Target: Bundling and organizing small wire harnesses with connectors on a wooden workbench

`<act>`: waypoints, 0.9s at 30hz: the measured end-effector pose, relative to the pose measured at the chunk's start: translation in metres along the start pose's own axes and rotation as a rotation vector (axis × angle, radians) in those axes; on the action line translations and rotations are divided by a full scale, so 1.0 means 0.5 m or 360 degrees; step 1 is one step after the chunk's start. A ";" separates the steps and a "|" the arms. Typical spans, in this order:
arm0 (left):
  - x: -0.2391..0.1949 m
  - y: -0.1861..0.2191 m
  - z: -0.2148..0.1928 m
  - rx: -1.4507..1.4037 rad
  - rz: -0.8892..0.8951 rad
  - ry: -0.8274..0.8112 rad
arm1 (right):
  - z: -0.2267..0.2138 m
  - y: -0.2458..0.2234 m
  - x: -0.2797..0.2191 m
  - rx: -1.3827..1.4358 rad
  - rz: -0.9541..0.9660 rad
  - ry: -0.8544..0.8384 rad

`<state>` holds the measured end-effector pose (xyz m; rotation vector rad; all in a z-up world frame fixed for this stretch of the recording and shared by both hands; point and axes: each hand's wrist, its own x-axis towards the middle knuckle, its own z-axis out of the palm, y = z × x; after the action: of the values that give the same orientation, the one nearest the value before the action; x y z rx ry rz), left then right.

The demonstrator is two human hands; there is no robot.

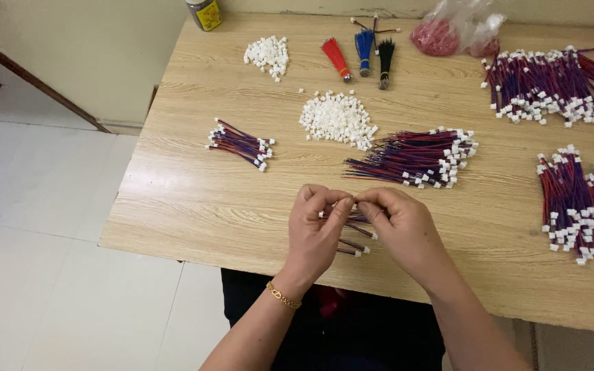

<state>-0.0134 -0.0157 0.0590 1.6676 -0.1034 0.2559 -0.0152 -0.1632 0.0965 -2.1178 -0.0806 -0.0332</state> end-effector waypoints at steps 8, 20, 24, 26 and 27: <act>0.041 -0.059 0.001 -0.0441 -0.0560 -0.0102 | 0.023 0.024 0.021 -0.0163 -0.0151 0.0139; 0.291 -0.296 -0.004 0.1497 -0.0056 -0.0131 | 0.025 0.052 0.054 -0.0080 0.0003 0.0145; 0.303 -0.331 0.007 0.1554 -0.0012 -0.0004 | 0.023 0.089 0.070 -0.0087 0.0027 0.0098; 0.299 -0.333 0.011 0.1588 -0.0019 0.0008 | 0.024 0.077 0.064 -0.0096 0.0055 0.0097; 0.300 -0.331 0.013 0.1626 -0.0012 0.0027 | 0.025 0.069 0.063 -0.0099 0.0071 0.0104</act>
<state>0.1689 0.0095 -0.0680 2.6773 0.0653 0.3452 0.0183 -0.1694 0.0624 -2.1781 0.0070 -0.0794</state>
